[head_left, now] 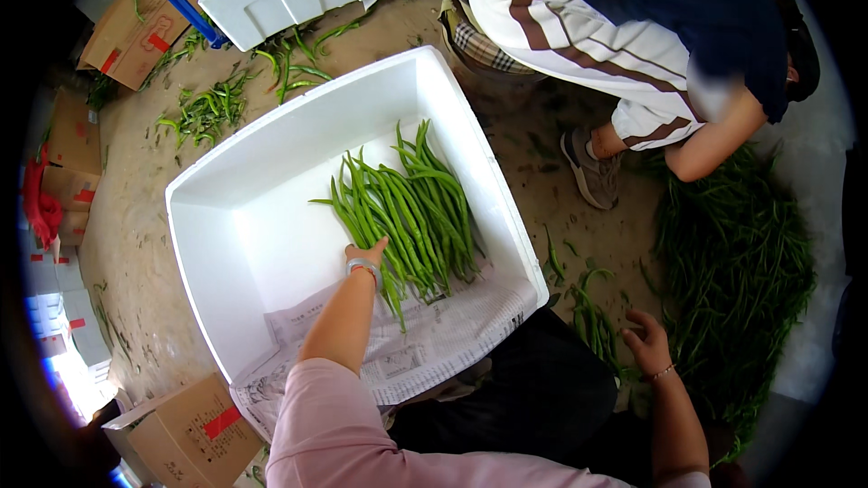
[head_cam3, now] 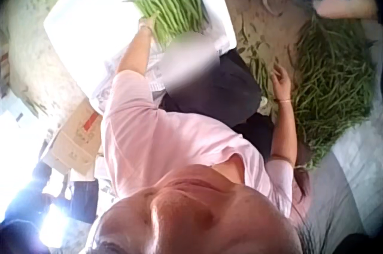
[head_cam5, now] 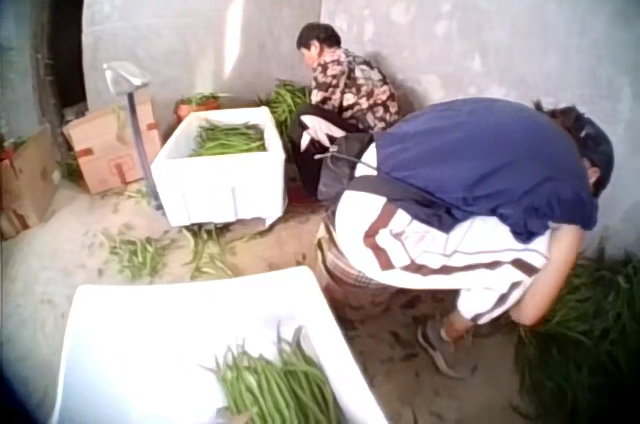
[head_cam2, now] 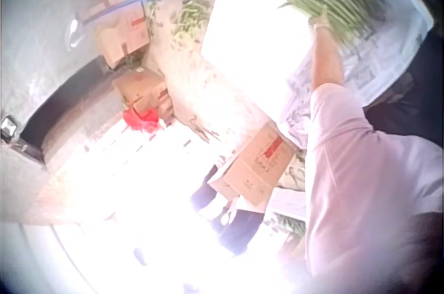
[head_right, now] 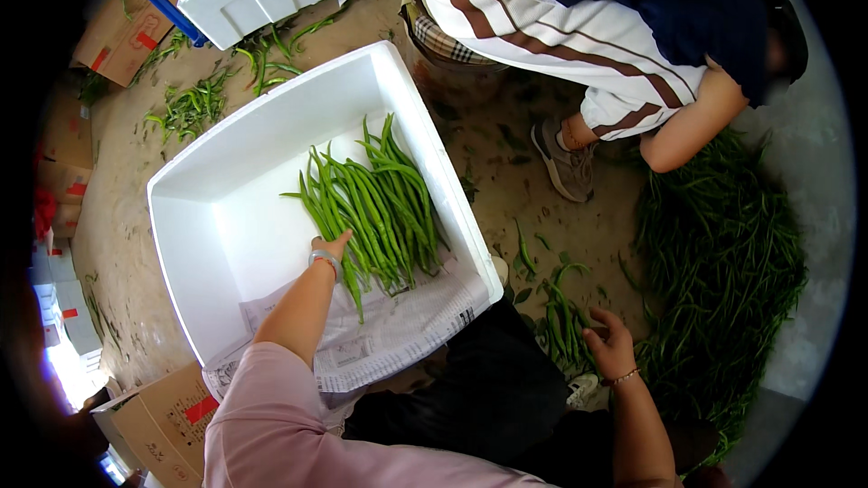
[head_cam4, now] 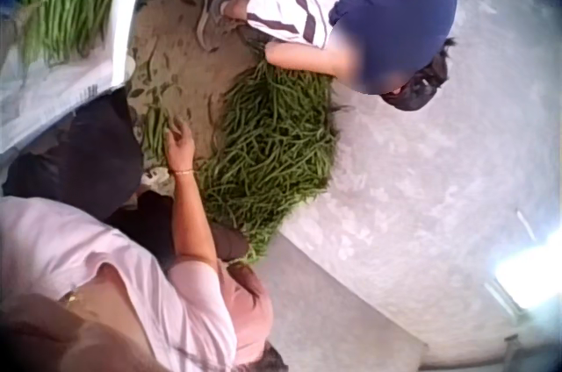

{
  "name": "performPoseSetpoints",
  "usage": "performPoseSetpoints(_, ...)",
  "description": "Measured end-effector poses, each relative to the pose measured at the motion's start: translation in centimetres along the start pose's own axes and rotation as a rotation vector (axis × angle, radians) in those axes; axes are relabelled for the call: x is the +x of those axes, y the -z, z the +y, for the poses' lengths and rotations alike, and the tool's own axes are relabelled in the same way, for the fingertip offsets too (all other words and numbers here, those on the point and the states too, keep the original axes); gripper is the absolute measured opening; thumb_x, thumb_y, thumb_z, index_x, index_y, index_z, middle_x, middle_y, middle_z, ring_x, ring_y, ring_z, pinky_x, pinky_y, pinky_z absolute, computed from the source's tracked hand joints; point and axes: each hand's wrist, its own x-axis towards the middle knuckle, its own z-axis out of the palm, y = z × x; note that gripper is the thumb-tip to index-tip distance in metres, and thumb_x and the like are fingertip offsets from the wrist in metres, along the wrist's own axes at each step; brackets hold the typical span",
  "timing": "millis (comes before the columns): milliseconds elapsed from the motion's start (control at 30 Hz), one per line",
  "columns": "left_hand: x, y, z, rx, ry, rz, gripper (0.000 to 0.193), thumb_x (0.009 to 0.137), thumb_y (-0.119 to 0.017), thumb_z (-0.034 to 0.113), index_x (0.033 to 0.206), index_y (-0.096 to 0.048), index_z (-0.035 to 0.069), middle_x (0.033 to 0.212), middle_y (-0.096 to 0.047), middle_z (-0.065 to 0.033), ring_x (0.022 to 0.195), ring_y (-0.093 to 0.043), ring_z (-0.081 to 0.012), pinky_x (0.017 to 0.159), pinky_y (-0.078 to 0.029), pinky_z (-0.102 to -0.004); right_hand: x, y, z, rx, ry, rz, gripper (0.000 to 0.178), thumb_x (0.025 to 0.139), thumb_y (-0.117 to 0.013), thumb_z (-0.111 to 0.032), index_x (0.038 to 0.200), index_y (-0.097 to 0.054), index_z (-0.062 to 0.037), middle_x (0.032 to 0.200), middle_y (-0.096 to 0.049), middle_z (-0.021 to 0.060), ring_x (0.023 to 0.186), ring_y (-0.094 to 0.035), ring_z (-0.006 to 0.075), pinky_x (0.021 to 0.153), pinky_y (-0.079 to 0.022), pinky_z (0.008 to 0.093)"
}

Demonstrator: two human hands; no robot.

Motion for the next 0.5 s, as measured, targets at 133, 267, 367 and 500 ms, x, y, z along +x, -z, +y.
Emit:
performPoseSetpoints(133, 0.5, -1.0, -3.2, 0.121, -0.177, 0.043, 0.074, 0.060, -0.067, 0.022, 0.117, -0.026, -0.004, 0.108, -0.042, -0.0216, 0.098, -0.044, -0.0297, 0.082, -0.036, -0.0335, 0.3, 0.0, 0.1, -0.023, 0.020, -0.009, 0.033, 0.071, -0.054, -0.007, 0.103, -0.046, 0.0001, 0.099, -0.050, 0.0138, 0.084, -0.054, 0.0207, 0.069, -0.044, 0.0296)
performPoseSetpoints(267, 1.2, 0.5, -2.8, 0.256, -0.449, 0.131, 0.064, 0.064, -0.064, 0.015, 0.115, -0.030, -0.004, 0.106, -0.043, -0.0233, 0.096, -0.045, -0.0308, 0.081, -0.037, -0.0337, 0.2, -0.1, 0.5, -0.014, 0.021, -0.019, 0.033, 0.072, -0.054, -0.007, 0.103, -0.046, 0.0005, 0.098, -0.051, 0.0133, 0.083, -0.054, 0.0210, 0.069, -0.044, 0.0296)
performPoseSetpoints(367, 1.1, 0.0, -3.2, 0.268, -0.326, 0.267, 0.068, 0.066, -0.062, 0.024, 0.117, -0.025, -0.002, 0.108, -0.038, -0.0258, 0.099, -0.041, -0.0342, 0.084, -0.034, -0.0358, 0.2, -0.3, 0.7, -0.013, 0.023, -0.052, 0.033, 0.072, -0.054, -0.007, 0.103, -0.046, 0.0005, 0.097, -0.052, 0.0129, 0.083, -0.054, 0.0210, 0.069, -0.044, 0.0299)
performPoseSetpoints(500, -0.7, -1.9, -2.3, 0.225, 0.017, 0.312, 0.082, 0.065, -0.061, 0.031, 0.123, -0.012, 0.001, 0.114, -0.031, -0.0256, 0.101, -0.038, -0.0339, 0.086, -0.033, -0.0362, 0.3, -0.3, 0.4, -0.064, -0.039, -0.072, 0.033, 0.072, -0.054, -0.007, 0.103, -0.046, 0.0004, 0.095, -0.052, 0.0124, 0.082, -0.054, 0.0194, 0.068, -0.043, 0.0294)
